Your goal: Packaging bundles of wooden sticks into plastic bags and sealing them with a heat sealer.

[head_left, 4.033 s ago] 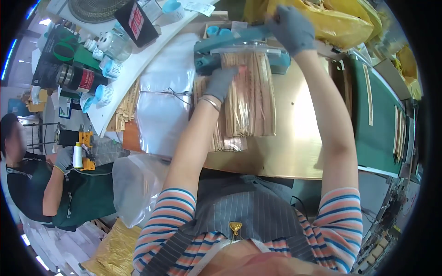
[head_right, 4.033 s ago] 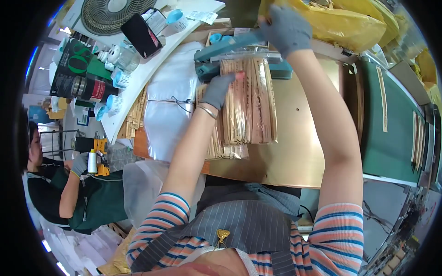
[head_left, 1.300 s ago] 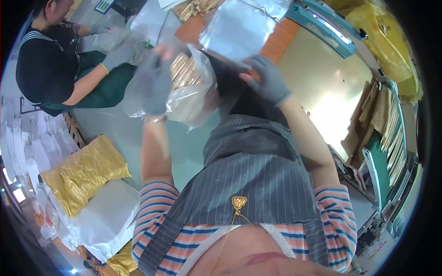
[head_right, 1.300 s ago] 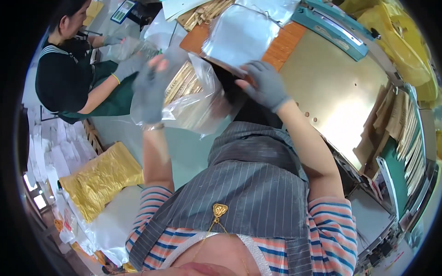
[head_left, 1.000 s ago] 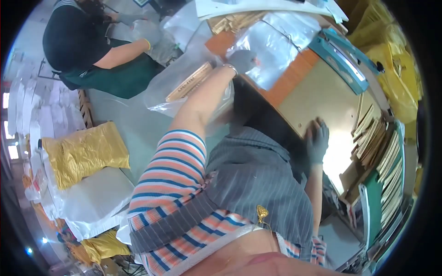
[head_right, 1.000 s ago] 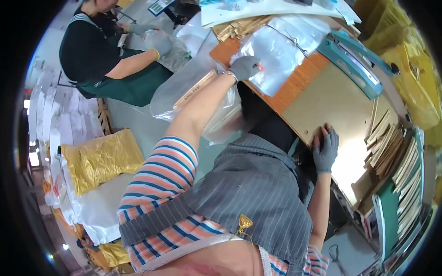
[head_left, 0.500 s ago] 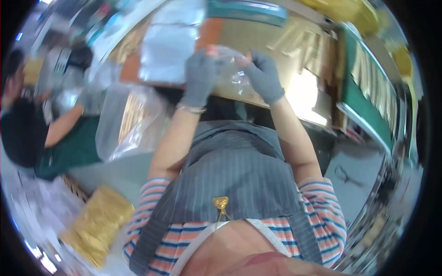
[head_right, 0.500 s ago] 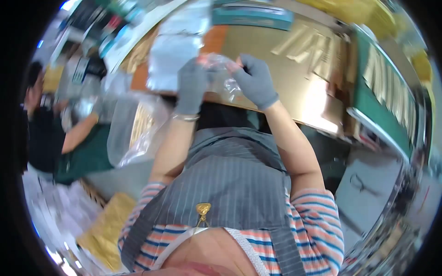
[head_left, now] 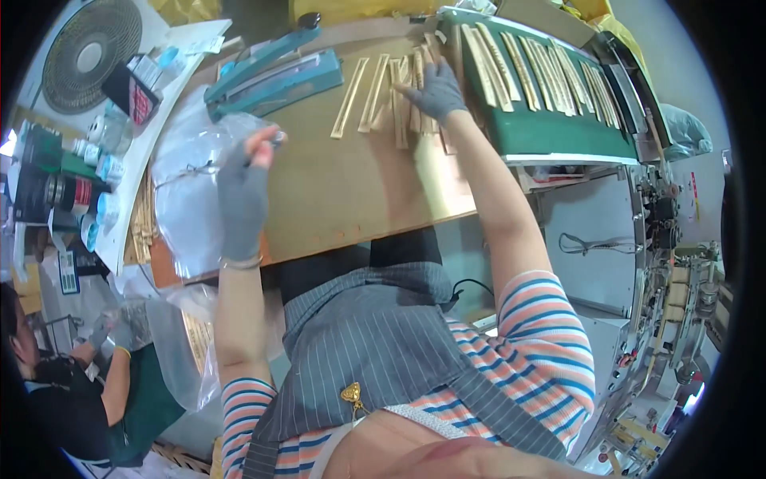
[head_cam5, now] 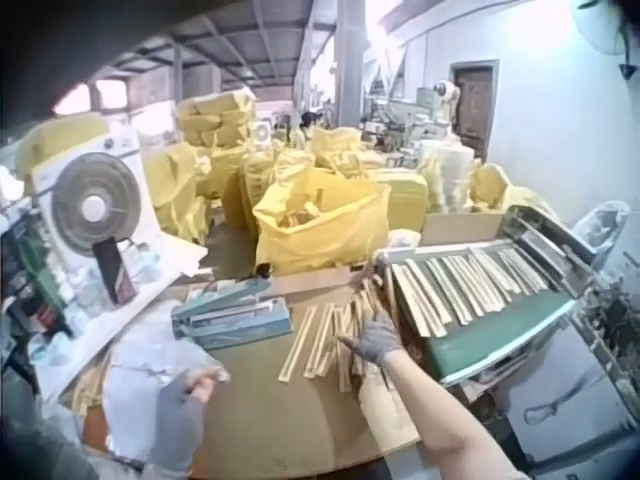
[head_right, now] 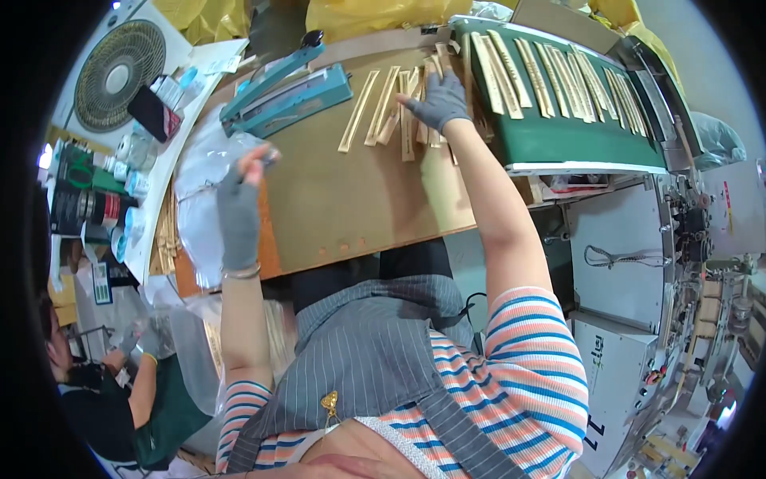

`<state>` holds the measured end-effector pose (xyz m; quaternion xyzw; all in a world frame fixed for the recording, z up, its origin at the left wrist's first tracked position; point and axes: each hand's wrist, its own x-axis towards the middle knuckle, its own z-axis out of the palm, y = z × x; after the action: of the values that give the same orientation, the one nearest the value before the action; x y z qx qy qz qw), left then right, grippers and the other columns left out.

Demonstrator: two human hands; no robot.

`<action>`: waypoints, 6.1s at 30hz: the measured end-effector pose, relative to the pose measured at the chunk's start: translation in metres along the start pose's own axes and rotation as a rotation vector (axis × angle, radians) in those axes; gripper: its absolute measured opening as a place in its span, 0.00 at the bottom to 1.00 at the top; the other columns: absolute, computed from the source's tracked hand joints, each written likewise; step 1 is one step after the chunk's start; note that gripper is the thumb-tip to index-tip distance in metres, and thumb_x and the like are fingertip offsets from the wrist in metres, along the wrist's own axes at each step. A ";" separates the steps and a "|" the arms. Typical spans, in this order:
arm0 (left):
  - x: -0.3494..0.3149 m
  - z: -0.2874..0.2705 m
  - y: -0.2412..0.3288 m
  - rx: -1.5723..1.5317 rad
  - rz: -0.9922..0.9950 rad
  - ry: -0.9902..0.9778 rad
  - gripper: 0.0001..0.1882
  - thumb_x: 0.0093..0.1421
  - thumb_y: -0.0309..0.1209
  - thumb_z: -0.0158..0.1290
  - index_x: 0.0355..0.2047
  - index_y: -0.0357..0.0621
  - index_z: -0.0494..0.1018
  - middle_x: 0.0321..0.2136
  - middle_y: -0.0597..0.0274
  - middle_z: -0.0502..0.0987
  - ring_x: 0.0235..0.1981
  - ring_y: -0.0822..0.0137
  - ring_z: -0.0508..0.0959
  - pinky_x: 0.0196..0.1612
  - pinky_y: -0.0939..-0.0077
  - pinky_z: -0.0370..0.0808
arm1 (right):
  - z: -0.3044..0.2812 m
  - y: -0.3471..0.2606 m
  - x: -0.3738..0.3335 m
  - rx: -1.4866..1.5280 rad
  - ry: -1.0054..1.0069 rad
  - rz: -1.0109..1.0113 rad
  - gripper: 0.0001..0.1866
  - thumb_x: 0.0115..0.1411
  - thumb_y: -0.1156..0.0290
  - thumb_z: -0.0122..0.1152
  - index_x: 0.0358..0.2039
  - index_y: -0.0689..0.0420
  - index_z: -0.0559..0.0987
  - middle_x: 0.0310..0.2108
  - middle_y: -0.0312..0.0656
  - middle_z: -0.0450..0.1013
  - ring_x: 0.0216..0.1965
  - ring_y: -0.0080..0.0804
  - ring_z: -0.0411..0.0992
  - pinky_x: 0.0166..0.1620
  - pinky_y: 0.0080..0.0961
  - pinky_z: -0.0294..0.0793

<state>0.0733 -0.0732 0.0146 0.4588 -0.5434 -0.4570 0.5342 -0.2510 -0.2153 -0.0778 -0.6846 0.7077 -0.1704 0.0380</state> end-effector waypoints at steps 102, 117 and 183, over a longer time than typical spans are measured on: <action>0.018 0.032 -0.063 0.229 0.242 -0.442 0.43 0.41 0.34 0.68 0.57 0.40 0.60 0.50 0.59 0.70 0.50 0.67 0.71 0.53 0.73 0.69 | -0.058 -0.128 -0.121 1.455 -0.298 -0.545 0.55 0.39 0.75 0.76 0.64 0.58 0.49 0.56 0.45 0.61 0.57 0.37 0.63 0.57 0.32 0.66; -0.049 0.028 -0.068 -0.153 -0.150 -0.144 0.32 0.57 0.56 0.49 0.48 0.38 0.67 0.40 0.57 0.74 0.40 0.70 0.75 0.44 0.75 0.72 | -0.026 -0.139 -0.136 1.881 -0.956 -0.301 0.15 0.53 0.69 0.56 0.39 0.64 0.76 0.33 0.44 0.74 0.39 0.32 0.72 0.45 0.27 0.70; 0.086 -0.009 -0.088 -0.090 -0.286 -0.205 0.25 0.45 0.39 0.66 0.39 0.34 0.76 0.32 0.60 0.79 0.31 0.70 0.77 0.36 0.80 0.73 | -0.007 -0.141 0.080 0.326 0.479 -0.523 0.17 0.60 0.53 0.53 0.32 0.55 0.73 0.20 0.48 0.72 0.24 0.46 0.73 0.26 0.36 0.70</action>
<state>0.0825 -0.1718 -0.0581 0.4580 -0.5031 -0.5968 0.4254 -0.1227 -0.2928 -0.0150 -0.7676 0.4619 -0.4396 -0.0647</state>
